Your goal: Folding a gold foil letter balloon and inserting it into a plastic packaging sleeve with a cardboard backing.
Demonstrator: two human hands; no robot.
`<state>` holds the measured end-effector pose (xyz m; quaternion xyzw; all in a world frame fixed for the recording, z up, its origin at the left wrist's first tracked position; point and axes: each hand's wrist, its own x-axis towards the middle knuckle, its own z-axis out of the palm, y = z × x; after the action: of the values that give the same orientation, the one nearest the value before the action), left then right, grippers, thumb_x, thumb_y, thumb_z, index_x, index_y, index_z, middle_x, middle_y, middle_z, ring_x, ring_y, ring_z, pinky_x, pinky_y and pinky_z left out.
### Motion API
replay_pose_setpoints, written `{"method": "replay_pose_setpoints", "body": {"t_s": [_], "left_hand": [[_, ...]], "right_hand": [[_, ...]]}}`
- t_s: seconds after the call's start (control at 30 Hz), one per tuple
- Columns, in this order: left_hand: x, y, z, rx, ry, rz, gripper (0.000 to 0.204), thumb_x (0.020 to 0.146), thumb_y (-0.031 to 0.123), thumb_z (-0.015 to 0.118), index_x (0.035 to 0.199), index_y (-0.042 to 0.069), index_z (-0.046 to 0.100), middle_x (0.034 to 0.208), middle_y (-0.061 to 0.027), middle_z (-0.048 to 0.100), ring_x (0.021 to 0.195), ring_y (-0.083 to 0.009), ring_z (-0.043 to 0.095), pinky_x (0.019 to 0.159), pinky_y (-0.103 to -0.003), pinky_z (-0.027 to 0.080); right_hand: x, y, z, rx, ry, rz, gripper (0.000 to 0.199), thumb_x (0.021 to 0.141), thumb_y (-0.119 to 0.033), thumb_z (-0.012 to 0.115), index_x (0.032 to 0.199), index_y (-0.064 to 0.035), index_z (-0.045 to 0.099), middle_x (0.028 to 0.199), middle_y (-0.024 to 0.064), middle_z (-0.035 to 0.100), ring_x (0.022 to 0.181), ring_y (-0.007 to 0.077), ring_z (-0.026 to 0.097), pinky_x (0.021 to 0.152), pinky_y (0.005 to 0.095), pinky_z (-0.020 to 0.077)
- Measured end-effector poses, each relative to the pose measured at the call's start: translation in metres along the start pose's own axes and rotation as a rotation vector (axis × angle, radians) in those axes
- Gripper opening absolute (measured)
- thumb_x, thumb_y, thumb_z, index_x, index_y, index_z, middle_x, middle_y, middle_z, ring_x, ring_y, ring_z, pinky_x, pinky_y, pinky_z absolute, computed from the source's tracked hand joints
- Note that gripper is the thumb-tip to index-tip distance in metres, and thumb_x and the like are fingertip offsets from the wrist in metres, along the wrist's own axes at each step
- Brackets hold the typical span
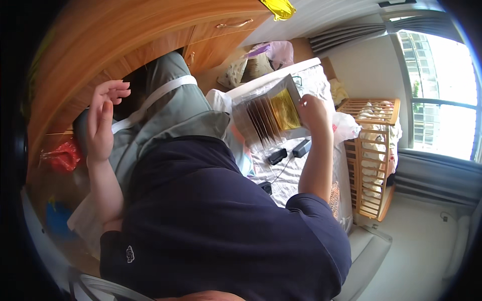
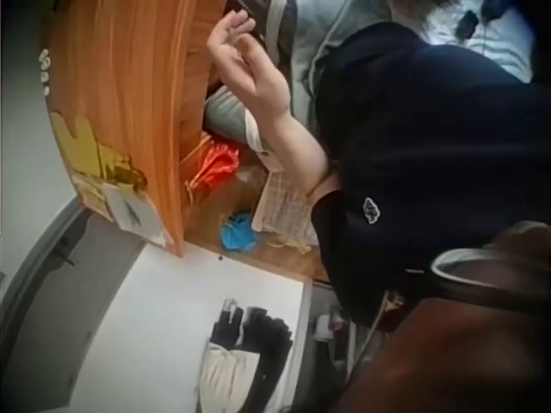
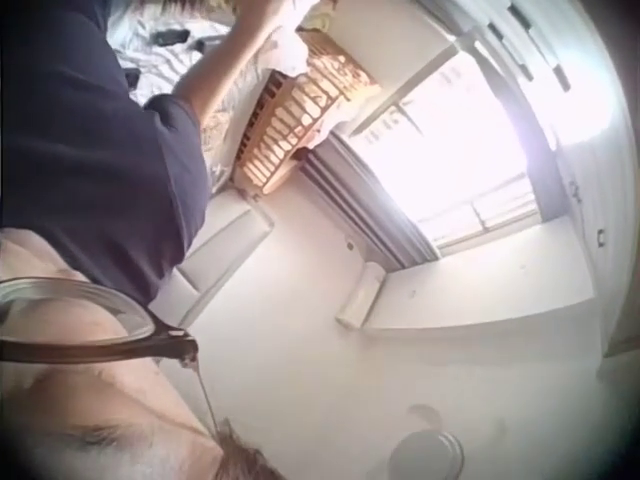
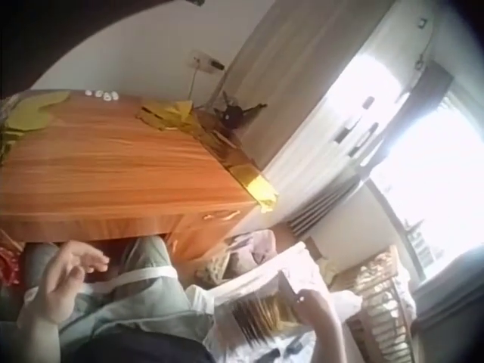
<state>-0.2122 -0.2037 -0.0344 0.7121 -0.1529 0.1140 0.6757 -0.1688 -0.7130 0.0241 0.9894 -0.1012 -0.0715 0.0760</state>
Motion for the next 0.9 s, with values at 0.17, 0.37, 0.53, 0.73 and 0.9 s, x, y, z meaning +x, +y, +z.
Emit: {"method": "replay_pose_setpoints", "body": {"t_s": [0.17, 0.37, 0.53, 0.73, 0.9], "left_hand": [[-0.009, 0.007, 0.000, 0.011, -0.062, -0.053, 0.034, 0.111, 0.020, 0.047, 0.137, -0.001, 0.056, 0.126, -0.0125, 0.065, 0.113, -0.0203, 0.061, 0.104, -0.035, 0.046], [-0.010, -0.004, 0.002, 0.035, -0.029, -0.107, 0.035, 0.110, 0.020, 0.051, 0.139, 0.002, 0.056, 0.124, -0.0118, 0.066, 0.111, -0.0184, 0.061, 0.102, -0.034, 0.046], [-0.012, -0.015, 0.001, 0.073, -0.088, -0.154, 0.034, 0.108, 0.018, 0.055, 0.137, 0.002, 0.058, 0.121, -0.0106, 0.068, 0.109, -0.0179, 0.063, 0.099, -0.033, 0.047], [-0.010, -0.028, -0.004, 0.097, -0.155, -0.242, 0.030, 0.107, 0.018, 0.057, 0.131, 0.001, 0.063, 0.119, -0.0105, 0.070, 0.110, -0.0179, 0.064, 0.100, -0.031, 0.047], [-0.015, -0.048, -0.013, 0.119, -0.195, -0.331, 0.029, 0.106, 0.017, 0.058, 0.130, 0.001, 0.064, 0.118, -0.0102, 0.070, 0.110, -0.0180, 0.065, 0.099, -0.031, 0.047]], "right_hand": [[0.002, 0.038, 0.063, 0.000, -0.078, 0.043, 0.024, 0.086, -0.027, 0.071, 0.103, -0.0128, 0.078, 0.099, 0.0169, 0.077, 0.092, 0.0353, 0.074, 0.085, 0.0438, 0.0578], [0.005, 0.030, 0.105, 0.147, -0.142, 0.028, 0.044, 0.092, -0.053, 0.064, 0.104, -0.0137, 0.079, 0.105, 0.0193, 0.076, 0.103, 0.0387, 0.073, 0.092, 0.0484, 0.0560], [0.029, 0.010, 0.123, 0.129, 0.002, 0.071, 0.048, 0.096, -0.057, 0.062, 0.097, -0.0117, 0.079, 0.093, 0.0174, 0.076, 0.093, 0.0406, 0.073, 0.083, 0.0505, 0.0558], [0.022, 0.006, 0.181, 0.168, 0.103, -0.062, 0.042, 0.100, -0.048, 0.062, 0.087, -0.0095, 0.071, 0.083, 0.0171, 0.072, 0.080, 0.0420, 0.070, 0.070, 0.0520, 0.0534], [0.025, -0.003, 0.182, 0.137, 0.292, -0.153, 0.034, 0.102, -0.036, 0.062, 0.081, -0.0101, 0.065, 0.076, 0.0136, 0.069, 0.072, 0.0392, 0.068, 0.063, 0.0494, 0.0532]]}}
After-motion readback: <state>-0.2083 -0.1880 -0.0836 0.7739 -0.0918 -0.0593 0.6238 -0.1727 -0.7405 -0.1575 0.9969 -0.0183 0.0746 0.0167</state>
